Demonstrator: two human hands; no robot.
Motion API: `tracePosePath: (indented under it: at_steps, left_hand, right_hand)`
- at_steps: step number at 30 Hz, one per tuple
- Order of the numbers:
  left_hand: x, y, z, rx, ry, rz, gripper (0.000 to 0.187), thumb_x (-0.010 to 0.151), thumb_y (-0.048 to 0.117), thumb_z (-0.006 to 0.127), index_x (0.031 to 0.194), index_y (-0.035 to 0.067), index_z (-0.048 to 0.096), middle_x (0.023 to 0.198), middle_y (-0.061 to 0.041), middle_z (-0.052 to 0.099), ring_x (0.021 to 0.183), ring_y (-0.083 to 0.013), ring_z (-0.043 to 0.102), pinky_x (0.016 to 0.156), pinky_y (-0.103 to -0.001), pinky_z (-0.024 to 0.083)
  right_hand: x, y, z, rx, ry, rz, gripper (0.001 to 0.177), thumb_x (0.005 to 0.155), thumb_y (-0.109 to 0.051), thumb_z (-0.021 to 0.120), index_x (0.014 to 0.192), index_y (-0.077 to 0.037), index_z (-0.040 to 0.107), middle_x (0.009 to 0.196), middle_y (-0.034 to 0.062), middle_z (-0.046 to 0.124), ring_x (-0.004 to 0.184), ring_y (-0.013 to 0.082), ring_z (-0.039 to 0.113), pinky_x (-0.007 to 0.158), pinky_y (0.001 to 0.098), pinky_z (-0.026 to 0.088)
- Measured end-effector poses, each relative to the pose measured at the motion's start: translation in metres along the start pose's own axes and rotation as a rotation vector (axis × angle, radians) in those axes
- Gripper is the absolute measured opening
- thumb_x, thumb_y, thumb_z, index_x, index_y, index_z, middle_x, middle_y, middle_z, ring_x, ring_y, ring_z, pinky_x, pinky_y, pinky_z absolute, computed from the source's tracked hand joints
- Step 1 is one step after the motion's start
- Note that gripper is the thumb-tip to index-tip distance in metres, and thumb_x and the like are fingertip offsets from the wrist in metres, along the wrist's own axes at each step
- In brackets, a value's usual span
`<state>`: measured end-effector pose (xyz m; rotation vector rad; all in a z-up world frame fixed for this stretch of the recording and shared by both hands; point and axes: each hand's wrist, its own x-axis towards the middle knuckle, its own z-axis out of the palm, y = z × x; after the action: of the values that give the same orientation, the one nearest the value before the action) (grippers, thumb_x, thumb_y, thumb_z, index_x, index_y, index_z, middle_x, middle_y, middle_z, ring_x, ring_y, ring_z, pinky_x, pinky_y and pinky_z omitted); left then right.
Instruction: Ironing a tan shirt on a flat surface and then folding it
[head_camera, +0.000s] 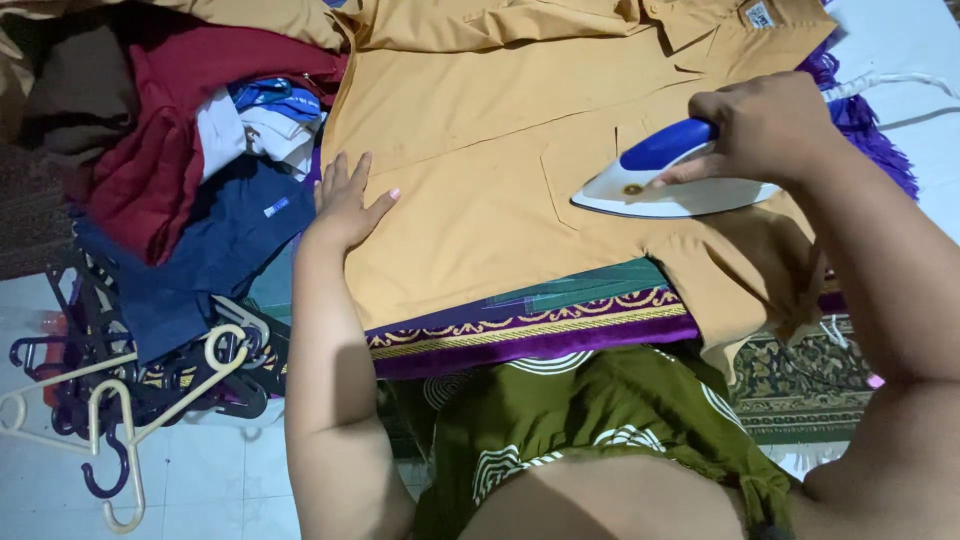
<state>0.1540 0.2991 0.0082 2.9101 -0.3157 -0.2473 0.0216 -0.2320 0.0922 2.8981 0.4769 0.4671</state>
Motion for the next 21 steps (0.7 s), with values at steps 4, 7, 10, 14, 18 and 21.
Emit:
tracePosePath:
  at_steps: [4, 7, 10, 14, 18, 21]
  left_hand:
    - [-0.002, 0.000, 0.000, 0.000, 0.013, 0.017, 0.092, 0.093, 0.069, 0.054, 0.165, 0.022, 0.022, 0.170, -0.022, 0.007, 0.158, -0.0384, 0.003, 0.125, -0.053, 0.007]
    - [-0.004, 0.003, -0.002, -0.014, 0.009, 0.014, 0.091, 0.092, 0.068, 0.054, 0.164, 0.022, 0.022, 0.170, -0.021, 0.007, 0.158, -0.0375, 0.003, 0.125, -0.053, 0.007]
    - [-0.003, 0.006, -0.004, -0.015, 0.000, -0.014, 0.092, 0.091, 0.069, 0.054, 0.164, 0.024, 0.021, 0.171, -0.019, 0.006, 0.158, -0.0361, 0.002, 0.125, -0.052, 0.006]
    - [-0.001, 0.004, -0.003, 0.002, -0.004, -0.014, 0.092, 0.092, 0.069, 0.053, 0.164, 0.025, 0.019, 0.171, -0.019, 0.004, 0.158, -0.0355, 0.002, 0.125, -0.053, 0.006]
    - [0.001, 0.004, 0.000, 0.006, -0.019, -0.030, 0.093, 0.091, 0.070, 0.053, 0.164, 0.025, 0.018, 0.171, -0.017, 0.003, 0.159, -0.0348, 0.000, 0.124, -0.054, 0.005]
    - [0.000, 0.005, 0.000, 0.012, -0.015, -0.032, 0.093, 0.091, 0.070, 0.053, 0.164, 0.025, 0.018, 0.171, -0.017, 0.003, 0.159, -0.0345, 0.000, 0.125, -0.053, 0.005]
  right_hand:
    - [-0.009, 0.021, 0.010, -0.029, -0.016, 0.009, 0.075, 0.058, -0.089, 0.072, 0.083, -0.018, 0.070, 0.065, 0.0009, 0.063, 0.064, 0.0237, 0.068, 0.060, 0.0356, 0.050]
    - [-0.006, 0.037, 0.020, -0.095, -0.023, 0.072, 0.075, 0.059, -0.091, 0.071, 0.085, -0.020, 0.072, 0.062, 0.0013, 0.063, 0.061, 0.0223, 0.068, 0.059, 0.0334, 0.051]
    - [-0.001, 0.038, 0.022, -0.129, -0.011, 0.097, 0.076, 0.061, -0.093, 0.071, 0.082, -0.020, 0.073, 0.061, 0.0014, 0.063, 0.060, 0.0220, 0.068, 0.059, 0.0334, 0.051]
    - [0.000, 0.029, 0.014, -0.085, -0.013, 0.090, 0.076, 0.059, -0.092, 0.071, 0.083, -0.020, 0.073, 0.061, 0.0022, 0.064, 0.059, 0.0237, 0.068, 0.060, 0.0357, 0.051]
    - [-0.001, 0.018, 0.006, -0.062, -0.006, 0.095, 0.078, 0.056, -0.092, 0.071, 0.085, -0.020, 0.073, 0.064, 0.0022, 0.064, 0.063, 0.0255, 0.068, 0.059, 0.0359, 0.051]
    - [0.007, 0.028, 0.020, -0.079, 0.013, 0.087, 0.079, 0.055, -0.092, 0.069, 0.084, -0.018, 0.073, 0.065, 0.0012, 0.064, 0.063, 0.0238, 0.068, 0.059, 0.0356, 0.051]
